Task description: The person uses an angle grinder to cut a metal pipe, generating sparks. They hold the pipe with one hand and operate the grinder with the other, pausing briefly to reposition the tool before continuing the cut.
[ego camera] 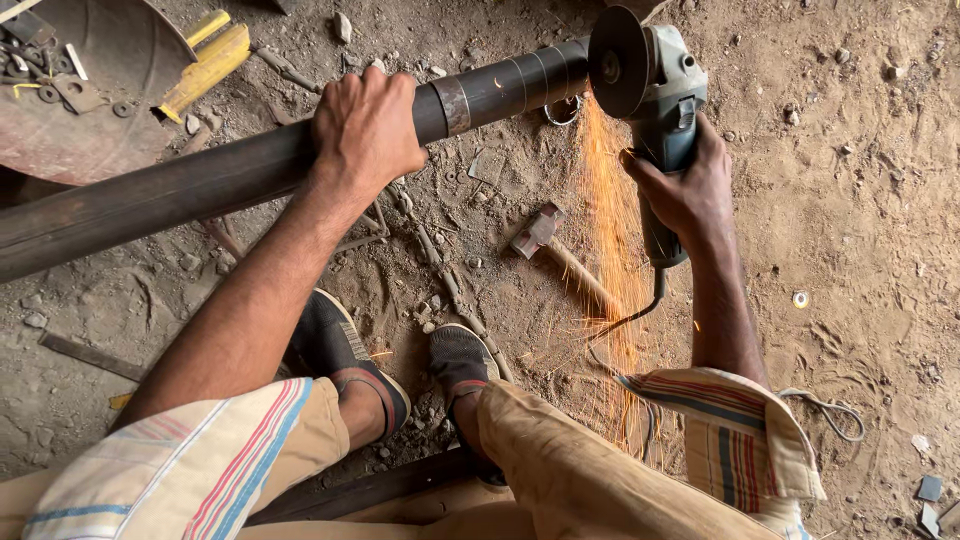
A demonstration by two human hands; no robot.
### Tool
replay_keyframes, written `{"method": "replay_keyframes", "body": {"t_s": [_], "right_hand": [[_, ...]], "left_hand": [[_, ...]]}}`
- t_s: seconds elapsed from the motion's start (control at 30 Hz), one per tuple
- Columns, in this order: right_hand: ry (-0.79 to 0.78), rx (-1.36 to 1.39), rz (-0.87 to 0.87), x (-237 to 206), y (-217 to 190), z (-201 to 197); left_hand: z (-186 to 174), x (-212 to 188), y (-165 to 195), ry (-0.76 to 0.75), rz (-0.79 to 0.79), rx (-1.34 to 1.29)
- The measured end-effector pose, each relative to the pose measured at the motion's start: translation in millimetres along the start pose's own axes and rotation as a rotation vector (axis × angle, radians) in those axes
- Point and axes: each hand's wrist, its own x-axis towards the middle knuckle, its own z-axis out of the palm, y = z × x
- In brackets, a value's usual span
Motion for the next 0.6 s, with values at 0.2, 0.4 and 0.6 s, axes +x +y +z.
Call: {"method": "replay_keyframes", "body": {"t_s": [0.2, 0.4, 0.6], "right_hand": [[0.017, -0.005, -0.033, 2, 8, 3], [0.007, 0.040, -0.042, 4, 14, 5], [0.043, 0.013, -0.098, 1, 17, 7]], "left_hand": [[1, 0, 0, 0.001, 0.003, 0.013], [6, 1, 0, 0.021, 0.000, 0.029], [11, 2, -3, 0.017, -0.010, 0.011]]}}
